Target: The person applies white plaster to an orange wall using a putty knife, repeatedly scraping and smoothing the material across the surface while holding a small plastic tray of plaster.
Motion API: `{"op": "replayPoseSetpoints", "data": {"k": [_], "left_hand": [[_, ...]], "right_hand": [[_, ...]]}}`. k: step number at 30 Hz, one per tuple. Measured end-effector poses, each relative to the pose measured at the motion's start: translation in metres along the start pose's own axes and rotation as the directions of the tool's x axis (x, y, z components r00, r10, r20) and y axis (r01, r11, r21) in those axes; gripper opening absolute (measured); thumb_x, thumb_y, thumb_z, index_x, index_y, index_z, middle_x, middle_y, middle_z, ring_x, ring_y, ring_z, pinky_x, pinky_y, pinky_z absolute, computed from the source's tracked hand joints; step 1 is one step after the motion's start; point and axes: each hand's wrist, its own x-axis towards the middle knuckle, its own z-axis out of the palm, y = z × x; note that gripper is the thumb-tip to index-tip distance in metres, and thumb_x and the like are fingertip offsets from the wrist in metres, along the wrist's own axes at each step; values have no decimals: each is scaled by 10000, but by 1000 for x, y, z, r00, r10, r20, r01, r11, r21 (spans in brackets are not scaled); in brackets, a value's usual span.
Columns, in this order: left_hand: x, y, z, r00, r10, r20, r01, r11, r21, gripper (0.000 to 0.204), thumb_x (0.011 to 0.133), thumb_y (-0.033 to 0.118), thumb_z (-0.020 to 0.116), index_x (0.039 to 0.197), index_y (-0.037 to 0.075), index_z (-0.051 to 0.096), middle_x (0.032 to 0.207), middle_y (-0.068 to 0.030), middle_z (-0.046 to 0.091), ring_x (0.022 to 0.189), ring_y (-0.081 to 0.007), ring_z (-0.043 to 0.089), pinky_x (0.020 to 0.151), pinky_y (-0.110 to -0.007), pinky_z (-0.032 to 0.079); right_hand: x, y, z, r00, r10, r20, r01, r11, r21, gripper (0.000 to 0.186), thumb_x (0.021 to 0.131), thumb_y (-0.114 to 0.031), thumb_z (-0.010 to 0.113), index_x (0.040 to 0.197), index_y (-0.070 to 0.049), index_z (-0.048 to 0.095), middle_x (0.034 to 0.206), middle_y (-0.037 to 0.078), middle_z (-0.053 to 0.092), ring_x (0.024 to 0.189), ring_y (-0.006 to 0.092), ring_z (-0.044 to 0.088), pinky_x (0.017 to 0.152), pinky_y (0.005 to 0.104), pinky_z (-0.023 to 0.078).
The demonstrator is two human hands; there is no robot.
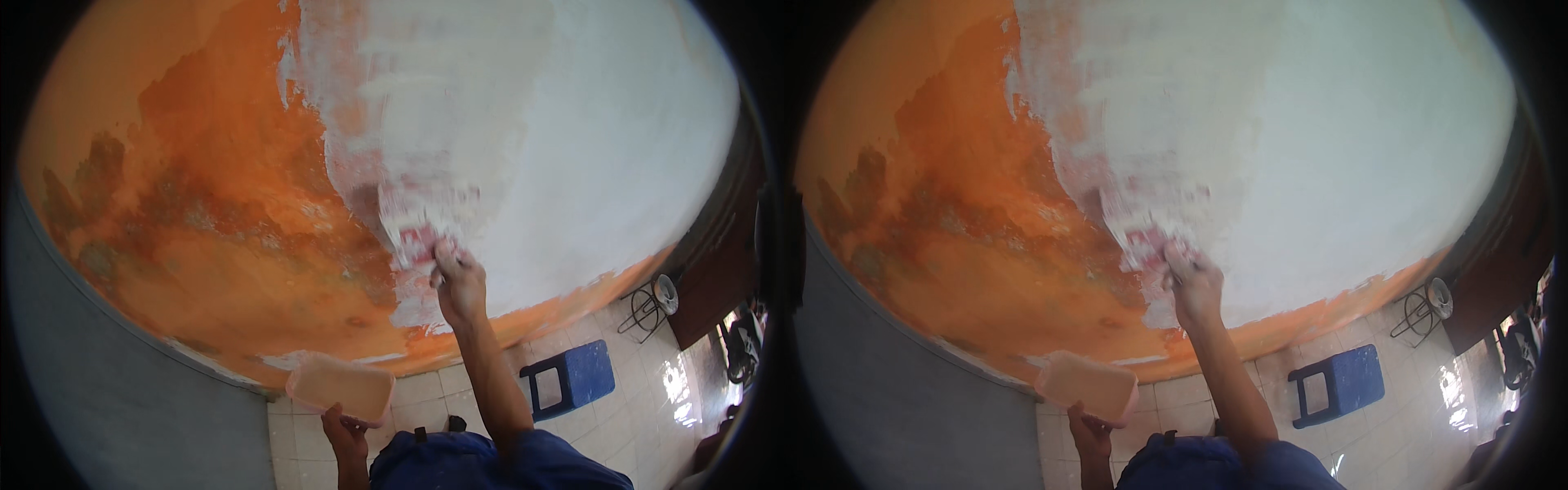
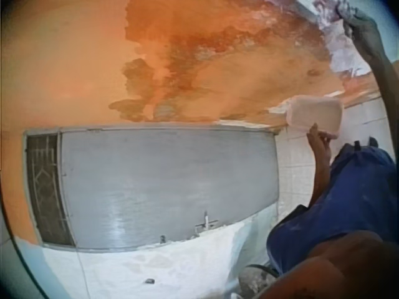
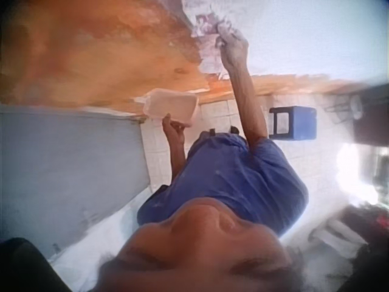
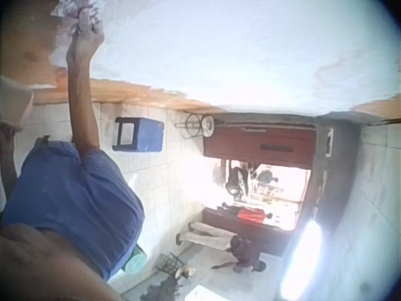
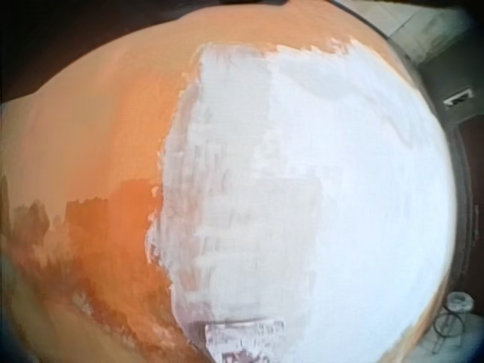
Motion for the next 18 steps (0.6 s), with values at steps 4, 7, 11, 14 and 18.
{"op": "replayPoseSetpoints", "data": {"k": [4,7,11,14,18], "left_hand": [[-3,-1,7,1000,12,-21,-12,1000,-5,502,767,284,559,1214,92,436,1052,-88,547,929,-229,569,680,-417,490],[-6,0,13,997,-4,-72,1,999,-47,487,766,283,564,1200,98,441,1030,-82,547,912,-225,568,688,-423,486],[-4,-10,-3,997,-9,-83,16,996,84,581,799,427,557,1271,123,411,1101,-75,556,961,-219,566,745,-402,466],[-9,-3,-1,997,4,-73,1,997,77,565,801,424,556,1262,126,423,1080,-71,568,951,-217,572,746,-410,469],[-11,0,1,999,-14,-47,15,1000,12,498,776,330,559,1208,105,452,1053,-70,572,920,-223,583,706,-394,495]], "right_hand": [[22,0,24,997,-18,-80,13,998,-69,160,820,-116,699,870,5,607,686,35,574,500,88,463,464,237,357],[23,49,-22,973,62,-223,-92,988,-127,165,806,-129,706,828,10,621,652,19,552,484,86,442,435,238,343],[-46,145,-167,932,258,-253,-300,942,-148,124,864,-91,622,965,-19,618,751,-5,573,504,57,439,428,210,334],[-74,141,-182,934,283,-219,-320,934,-158,121,879,-103,600,973,-30,619,750,-12,565,501,51,426,436,202,326],[-32,55,-85,982,118,-145,-151,958,-245,125,846,-119,662,853,-1,621,636,-11,526,519,61,448,460,219,333]]}}
